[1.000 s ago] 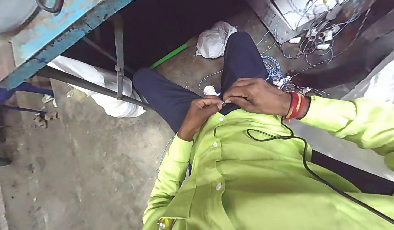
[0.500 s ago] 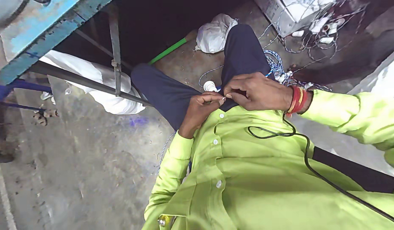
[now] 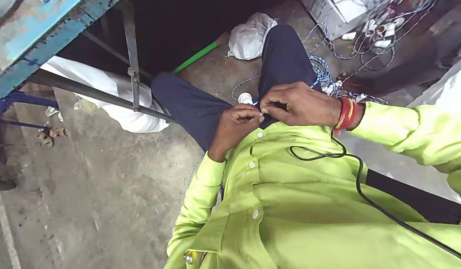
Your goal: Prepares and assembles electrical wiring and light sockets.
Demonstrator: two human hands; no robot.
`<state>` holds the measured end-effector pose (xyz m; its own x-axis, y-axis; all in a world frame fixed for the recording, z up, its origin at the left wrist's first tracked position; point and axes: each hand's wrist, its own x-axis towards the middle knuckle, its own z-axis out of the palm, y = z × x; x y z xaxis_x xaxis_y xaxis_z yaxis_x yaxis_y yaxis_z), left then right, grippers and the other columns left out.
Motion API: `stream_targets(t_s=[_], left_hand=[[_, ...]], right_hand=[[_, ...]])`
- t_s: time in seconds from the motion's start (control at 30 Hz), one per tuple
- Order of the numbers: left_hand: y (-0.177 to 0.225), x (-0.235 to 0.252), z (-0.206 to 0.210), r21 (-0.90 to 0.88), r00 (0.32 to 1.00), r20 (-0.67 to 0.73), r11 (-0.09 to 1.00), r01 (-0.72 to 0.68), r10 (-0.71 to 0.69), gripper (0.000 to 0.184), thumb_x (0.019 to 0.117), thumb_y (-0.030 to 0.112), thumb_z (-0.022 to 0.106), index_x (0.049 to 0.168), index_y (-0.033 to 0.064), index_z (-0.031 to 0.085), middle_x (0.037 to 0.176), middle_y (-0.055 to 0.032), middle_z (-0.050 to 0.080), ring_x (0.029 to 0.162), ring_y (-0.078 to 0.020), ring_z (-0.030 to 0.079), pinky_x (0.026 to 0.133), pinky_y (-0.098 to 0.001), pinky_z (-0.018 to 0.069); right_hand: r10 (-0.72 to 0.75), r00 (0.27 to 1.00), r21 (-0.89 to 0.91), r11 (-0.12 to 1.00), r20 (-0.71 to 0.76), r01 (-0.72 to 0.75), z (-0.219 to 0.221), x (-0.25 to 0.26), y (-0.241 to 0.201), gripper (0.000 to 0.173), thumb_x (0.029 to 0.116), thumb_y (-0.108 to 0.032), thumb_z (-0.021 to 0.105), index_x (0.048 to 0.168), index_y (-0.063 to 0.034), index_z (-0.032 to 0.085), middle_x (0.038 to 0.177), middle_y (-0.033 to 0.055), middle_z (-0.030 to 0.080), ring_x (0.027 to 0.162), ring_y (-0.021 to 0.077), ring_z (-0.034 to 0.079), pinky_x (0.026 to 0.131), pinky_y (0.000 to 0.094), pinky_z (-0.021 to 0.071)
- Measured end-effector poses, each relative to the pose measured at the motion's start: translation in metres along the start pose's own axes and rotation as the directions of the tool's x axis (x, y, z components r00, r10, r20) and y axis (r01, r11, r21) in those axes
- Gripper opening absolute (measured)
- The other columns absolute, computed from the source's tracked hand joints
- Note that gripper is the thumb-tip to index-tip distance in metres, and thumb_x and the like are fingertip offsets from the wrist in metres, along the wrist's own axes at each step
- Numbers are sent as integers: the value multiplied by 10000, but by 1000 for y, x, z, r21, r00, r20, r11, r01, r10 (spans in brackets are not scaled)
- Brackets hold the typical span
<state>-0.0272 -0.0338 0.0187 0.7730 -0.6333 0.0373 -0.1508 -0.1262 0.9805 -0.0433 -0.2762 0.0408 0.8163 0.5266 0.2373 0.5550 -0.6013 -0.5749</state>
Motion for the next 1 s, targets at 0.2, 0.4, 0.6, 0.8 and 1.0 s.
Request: stream_targets(t_s=[0.2,0.4,0.6,0.8,1.0], left_hand=[[-3,18,4,67,996,-57,996,-61,64,69,883,9,724,935,-11,764,1102,-119,687,900,-115,698,770,-242,621],[6,6,1,311,990,-12,942,-127,138,103,921,12,675,974,31,761,1139,-85,645,955,-100,631,802,-240,553],[5,9,1,315,986,-32,938,-143,161,99,936,153,744,963,63,775,1136,-74,652,1013,-112,636,851,-260,558],[5,10,7,660,888,52,652,-373,456,108,961,78,700,995,-8,756,1057,-161,664,935,-207,668,853,-299,579],[-13,13,3,712,642,161,362,-602,750,89,913,1,720,997,-19,739,1054,-150,716,1036,-272,696,1042,-429,526]], right_hand=[[7,1000,21,1000,3,-7,0,2,4,224,1021,-192,540,998,-72,727,909,47,684,859,133,650,785,292,533],[51,998,59,997,47,-54,-3,6,6,227,996,-219,538,961,-106,732,887,0,658,786,66,611,714,250,511],[161,973,185,964,165,-191,-8,13,9,162,971,-211,587,920,-130,718,796,-47,640,686,32,574,623,252,479],[351,876,395,792,330,-466,-19,20,1,200,997,-157,622,823,-117,711,638,-51,580,553,27,497,515,219,382],[436,672,478,479,599,-736,-32,34,-7,256,1011,-98,606,791,-36,720,645,17,624,497,42,486,458,176,354]])
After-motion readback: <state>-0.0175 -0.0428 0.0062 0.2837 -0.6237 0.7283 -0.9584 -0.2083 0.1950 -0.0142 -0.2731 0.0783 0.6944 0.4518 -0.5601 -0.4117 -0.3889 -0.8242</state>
